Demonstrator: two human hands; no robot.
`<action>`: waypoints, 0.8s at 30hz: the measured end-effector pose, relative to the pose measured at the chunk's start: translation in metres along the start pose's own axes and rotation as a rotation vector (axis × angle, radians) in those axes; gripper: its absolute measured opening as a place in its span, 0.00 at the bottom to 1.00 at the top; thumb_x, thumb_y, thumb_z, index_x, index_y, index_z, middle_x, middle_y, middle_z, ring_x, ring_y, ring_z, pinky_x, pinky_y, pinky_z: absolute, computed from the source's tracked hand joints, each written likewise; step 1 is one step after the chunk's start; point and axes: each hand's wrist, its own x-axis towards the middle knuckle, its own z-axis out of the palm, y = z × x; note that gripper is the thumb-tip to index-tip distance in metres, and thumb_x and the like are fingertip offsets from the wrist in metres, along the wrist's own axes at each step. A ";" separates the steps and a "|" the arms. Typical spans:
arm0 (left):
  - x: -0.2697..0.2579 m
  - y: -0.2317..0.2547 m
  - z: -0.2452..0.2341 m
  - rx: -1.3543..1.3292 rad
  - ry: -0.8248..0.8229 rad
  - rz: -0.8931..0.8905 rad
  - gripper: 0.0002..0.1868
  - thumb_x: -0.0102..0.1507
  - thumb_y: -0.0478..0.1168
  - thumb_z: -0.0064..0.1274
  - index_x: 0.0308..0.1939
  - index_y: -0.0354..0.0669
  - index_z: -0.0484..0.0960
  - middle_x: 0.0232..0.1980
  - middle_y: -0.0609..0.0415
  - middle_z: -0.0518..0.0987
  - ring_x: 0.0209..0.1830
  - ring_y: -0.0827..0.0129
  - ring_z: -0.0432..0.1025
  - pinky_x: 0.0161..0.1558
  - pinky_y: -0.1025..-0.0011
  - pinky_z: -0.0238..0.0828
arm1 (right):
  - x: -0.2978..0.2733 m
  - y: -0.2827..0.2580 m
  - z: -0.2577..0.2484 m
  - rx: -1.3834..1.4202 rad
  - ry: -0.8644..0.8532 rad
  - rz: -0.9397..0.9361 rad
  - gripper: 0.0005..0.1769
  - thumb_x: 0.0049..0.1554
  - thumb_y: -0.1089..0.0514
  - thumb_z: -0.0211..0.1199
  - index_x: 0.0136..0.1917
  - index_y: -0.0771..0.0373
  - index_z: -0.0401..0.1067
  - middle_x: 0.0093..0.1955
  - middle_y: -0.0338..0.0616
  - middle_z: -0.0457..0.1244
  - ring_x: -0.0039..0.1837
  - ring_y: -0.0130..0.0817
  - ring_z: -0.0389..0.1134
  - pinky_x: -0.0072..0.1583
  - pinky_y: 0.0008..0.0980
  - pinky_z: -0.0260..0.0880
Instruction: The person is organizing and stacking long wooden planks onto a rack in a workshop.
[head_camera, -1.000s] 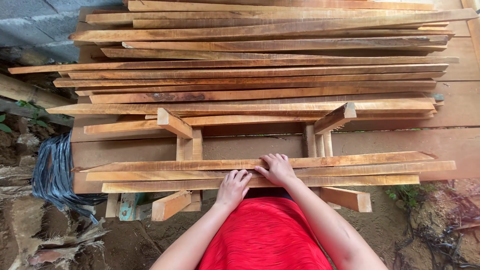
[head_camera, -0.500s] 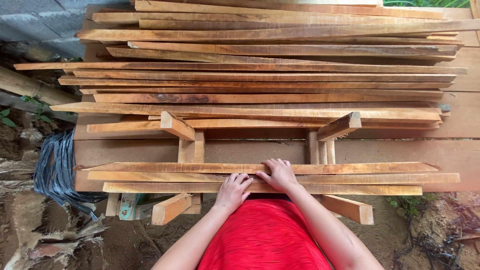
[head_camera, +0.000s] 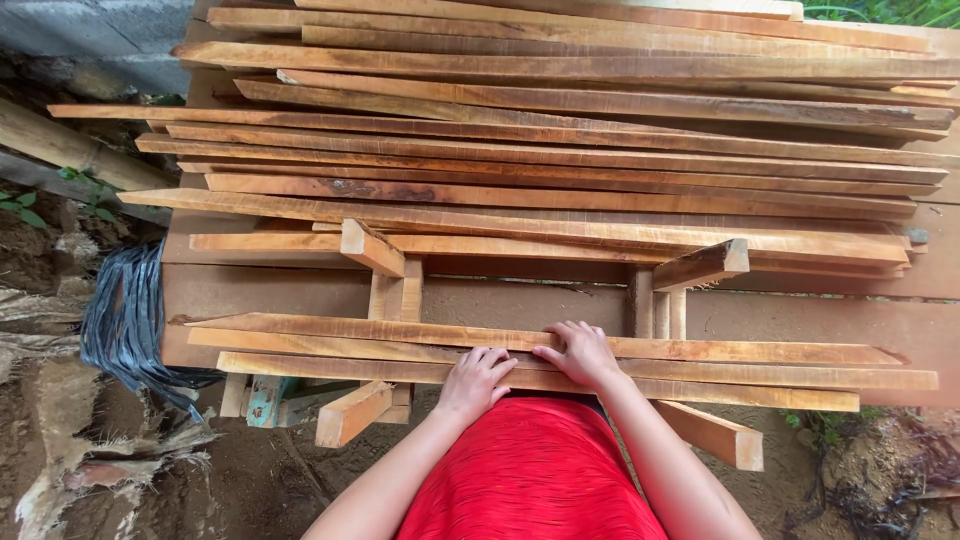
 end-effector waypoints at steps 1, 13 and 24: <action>-0.001 0.001 0.000 -0.003 -0.002 -0.002 0.28 0.57 0.45 0.65 0.62 0.49 0.79 0.62 0.57 0.73 0.63 0.60 0.65 0.62 0.59 0.65 | -0.001 0.000 -0.003 0.000 -0.004 0.001 0.33 0.53 0.29 0.63 0.60 0.53 0.77 0.55 0.42 0.69 0.64 0.40 0.66 0.65 0.42 0.60; -0.002 -0.005 0.005 -0.003 -0.042 -0.012 0.28 0.58 0.46 0.64 0.63 0.51 0.80 0.63 0.58 0.73 0.63 0.60 0.65 0.63 0.59 0.65 | 0.007 0.009 -0.005 -0.033 -0.148 0.072 0.35 0.52 0.30 0.66 0.60 0.57 0.75 0.60 0.47 0.69 0.66 0.45 0.68 0.67 0.45 0.63; -0.003 -0.004 0.005 -0.020 0.049 0.019 0.28 0.57 0.45 0.65 0.61 0.49 0.80 0.62 0.57 0.73 0.63 0.59 0.66 0.62 0.59 0.65 | 0.000 0.000 -0.017 -0.007 0.091 -0.008 0.28 0.47 0.36 0.73 0.49 0.58 0.74 0.50 0.44 0.70 0.60 0.43 0.69 0.63 0.44 0.65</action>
